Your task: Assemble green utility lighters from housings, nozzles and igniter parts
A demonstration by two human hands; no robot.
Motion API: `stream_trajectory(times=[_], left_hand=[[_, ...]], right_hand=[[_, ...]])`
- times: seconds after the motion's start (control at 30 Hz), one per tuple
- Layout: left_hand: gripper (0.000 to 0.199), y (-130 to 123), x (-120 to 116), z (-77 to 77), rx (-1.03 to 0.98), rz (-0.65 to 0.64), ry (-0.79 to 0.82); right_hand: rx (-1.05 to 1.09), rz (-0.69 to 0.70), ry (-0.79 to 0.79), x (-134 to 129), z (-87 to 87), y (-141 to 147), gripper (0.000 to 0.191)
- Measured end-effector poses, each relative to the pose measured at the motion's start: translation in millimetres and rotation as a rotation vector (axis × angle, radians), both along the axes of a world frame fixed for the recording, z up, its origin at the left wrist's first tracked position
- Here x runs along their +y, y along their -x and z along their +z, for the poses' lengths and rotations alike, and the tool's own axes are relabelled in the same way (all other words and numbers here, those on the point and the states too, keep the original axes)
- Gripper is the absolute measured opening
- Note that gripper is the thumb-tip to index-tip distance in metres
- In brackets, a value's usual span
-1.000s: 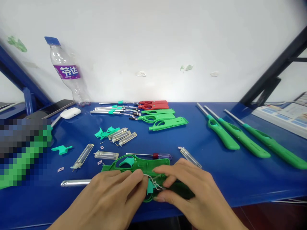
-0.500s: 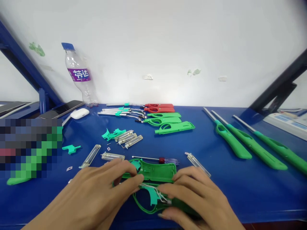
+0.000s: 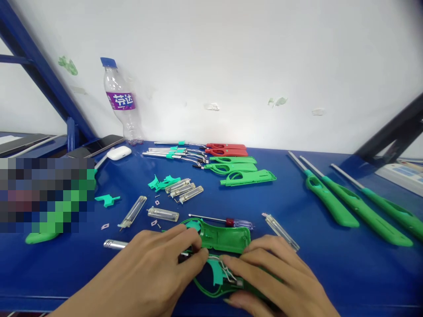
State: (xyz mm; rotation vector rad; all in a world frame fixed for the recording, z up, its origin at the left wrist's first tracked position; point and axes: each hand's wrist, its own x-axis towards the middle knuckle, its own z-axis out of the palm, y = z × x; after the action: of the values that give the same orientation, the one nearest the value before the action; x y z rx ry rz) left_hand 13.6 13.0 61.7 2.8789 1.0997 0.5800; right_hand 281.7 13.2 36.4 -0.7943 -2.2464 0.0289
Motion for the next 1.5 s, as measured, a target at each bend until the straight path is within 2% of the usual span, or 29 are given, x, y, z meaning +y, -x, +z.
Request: stream_trajectory(times=[0.17,0.33,0.47,0.7,0.83,1.0,1.17,1.27,1.5], left_hand=[[0.066,4,-4,-7.0,0.046,0.004,-0.032],[0.046,-2,3,-5.5,-0.044,-0.057,-0.116],[0.055,-3,4,-6.0,-0.045,-0.048,-0.08],[0.061,12,-6,-19.4,0.012,0.024,-0.08],[0.046,24,-6,-8.9,0.048,0.065,-0.064],[0.039,30,0,5.7,0.01,0.078,0.11],[0.043,25,0,-3.3,-0.009,0.028,0.064],[0.049,25,-1,-8.2,-0.004,0.041,0.07],[0.045,26,0,-2.1,-0.015,0.023,0.192]], right_hand=[[-0.009,0.007,0.031,-2,-1.1,-3,0.021],[-0.007,0.022,0.062,-1,-2.2,-3,0.018],[-0.005,-0.002,0.048,-1,-2.2,0,0.021],[-0.038,0.033,0.034,-1,-2.0,-3,0.016],[-0.038,0.034,0.042,-1,-2.1,-4,0.018],[-0.015,0.03,0.056,-1,-1.8,-4,0.018],[0.017,0.018,0.057,0,-2.2,-3,0.018],[0.014,0.021,0.062,0,-2.9,-2,0.019],[0.014,0.016,0.057,-1,-3.1,-1,0.019]])
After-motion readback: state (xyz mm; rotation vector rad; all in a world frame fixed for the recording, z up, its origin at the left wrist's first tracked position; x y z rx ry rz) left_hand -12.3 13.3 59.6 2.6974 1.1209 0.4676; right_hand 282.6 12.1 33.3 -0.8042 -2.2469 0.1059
